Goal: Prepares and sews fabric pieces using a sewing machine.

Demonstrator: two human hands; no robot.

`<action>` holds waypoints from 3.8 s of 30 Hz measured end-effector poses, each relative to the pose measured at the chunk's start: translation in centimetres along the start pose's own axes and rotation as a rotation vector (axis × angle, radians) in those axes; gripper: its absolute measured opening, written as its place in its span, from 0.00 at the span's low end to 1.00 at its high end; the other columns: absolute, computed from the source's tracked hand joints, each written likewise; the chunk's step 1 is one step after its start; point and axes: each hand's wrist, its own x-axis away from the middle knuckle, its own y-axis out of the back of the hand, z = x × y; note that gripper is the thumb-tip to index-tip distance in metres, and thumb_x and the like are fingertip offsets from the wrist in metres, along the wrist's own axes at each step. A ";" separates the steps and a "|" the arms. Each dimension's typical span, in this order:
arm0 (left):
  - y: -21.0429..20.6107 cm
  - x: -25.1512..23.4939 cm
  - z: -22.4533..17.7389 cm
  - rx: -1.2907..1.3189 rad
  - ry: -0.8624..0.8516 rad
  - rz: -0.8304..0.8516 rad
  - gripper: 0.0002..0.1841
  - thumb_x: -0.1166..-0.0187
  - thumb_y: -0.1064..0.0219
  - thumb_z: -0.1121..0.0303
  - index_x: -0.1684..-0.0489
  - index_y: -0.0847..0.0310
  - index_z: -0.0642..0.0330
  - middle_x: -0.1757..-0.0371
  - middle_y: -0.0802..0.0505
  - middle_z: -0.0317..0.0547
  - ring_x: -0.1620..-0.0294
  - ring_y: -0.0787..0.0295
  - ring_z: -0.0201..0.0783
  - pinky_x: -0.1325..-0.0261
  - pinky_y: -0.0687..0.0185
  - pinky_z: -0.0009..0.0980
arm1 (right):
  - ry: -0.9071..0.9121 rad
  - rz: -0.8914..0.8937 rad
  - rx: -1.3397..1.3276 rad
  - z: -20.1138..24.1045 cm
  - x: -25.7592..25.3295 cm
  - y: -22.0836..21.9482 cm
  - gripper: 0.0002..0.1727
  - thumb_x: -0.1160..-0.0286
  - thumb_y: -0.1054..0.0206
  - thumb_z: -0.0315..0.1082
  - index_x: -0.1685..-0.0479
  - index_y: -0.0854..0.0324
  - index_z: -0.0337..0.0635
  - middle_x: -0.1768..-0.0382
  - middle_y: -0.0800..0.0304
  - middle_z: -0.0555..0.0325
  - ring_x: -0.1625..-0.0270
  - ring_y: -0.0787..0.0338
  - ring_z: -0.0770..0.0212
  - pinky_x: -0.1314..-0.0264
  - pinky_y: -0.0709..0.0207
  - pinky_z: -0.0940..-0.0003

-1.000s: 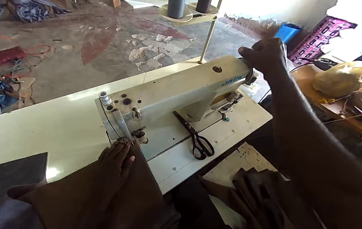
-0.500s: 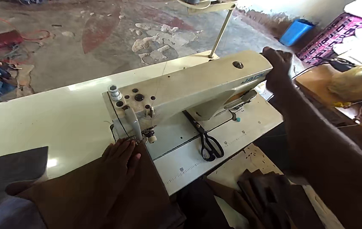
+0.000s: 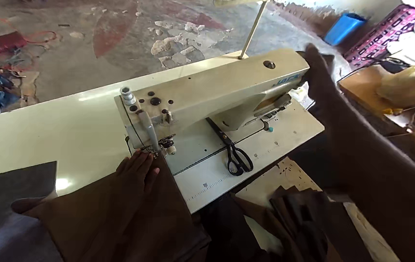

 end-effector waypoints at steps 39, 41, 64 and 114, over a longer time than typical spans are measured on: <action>0.0 0.2 0.8 0.018 -0.009 0.017 0.32 0.11 0.56 0.41 0.18 0.23 0.47 0.14 0.23 0.36 0.09 0.37 0.42 0.08 0.45 0.52 | -0.172 0.090 0.185 3.6 -2.7 -0.5 0.23 0.30 0.30 0.60 0.70 0.18 0.49 0.70 0.15 0.67 0.67 0.15 0.71 0.61 0.19 0.61; 0.0 0.2 0.7 0.032 -0.006 0.004 0.31 0.11 0.55 0.41 0.18 0.23 0.47 0.15 0.22 0.35 0.10 0.36 0.42 0.09 0.45 0.52 | -0.172 0.092 0.188 3.6 -2.7 -0.4 0.22 0.31 0.30 0.60 0.71 0.18 0.49 0.71 0.14 0.68 0.68 0.15 0.71 0.62 0.19 0.62; 0.1 0.3 1.0 0.054 -0.010 0.004 0.31 0.11 0.54 0.42 0.19 0.23 0.48 0.15 0.22 0.37 0.10 0.36 0.43 0.09 0.44 0.53 | -0.179 0.109 0.175 3.4 -2.9 -0.4 0.20 0.27 0.32 0.57 0.67 0.17 0.50 0.68 0.13 0.68 0.65 0.14 0.71 0.60 0.18 0.62; 0.2 -0.8 0.7 0.006 0.007 0.015 0.31 0.10 0.57 0.41 0.19 0.22 0.46 0.18 0.18 0.40 0.12 0.33 0.46 0.13 0.42 0.57 | 0.615 -0.077 0.511 -5.9 18.7 -7.2 0.31 0.23 0.36 0.41 0.20 0.28 0.39 0.16 0.32 0.38 0.11 0.37 0.39 0.12 0.41 0.41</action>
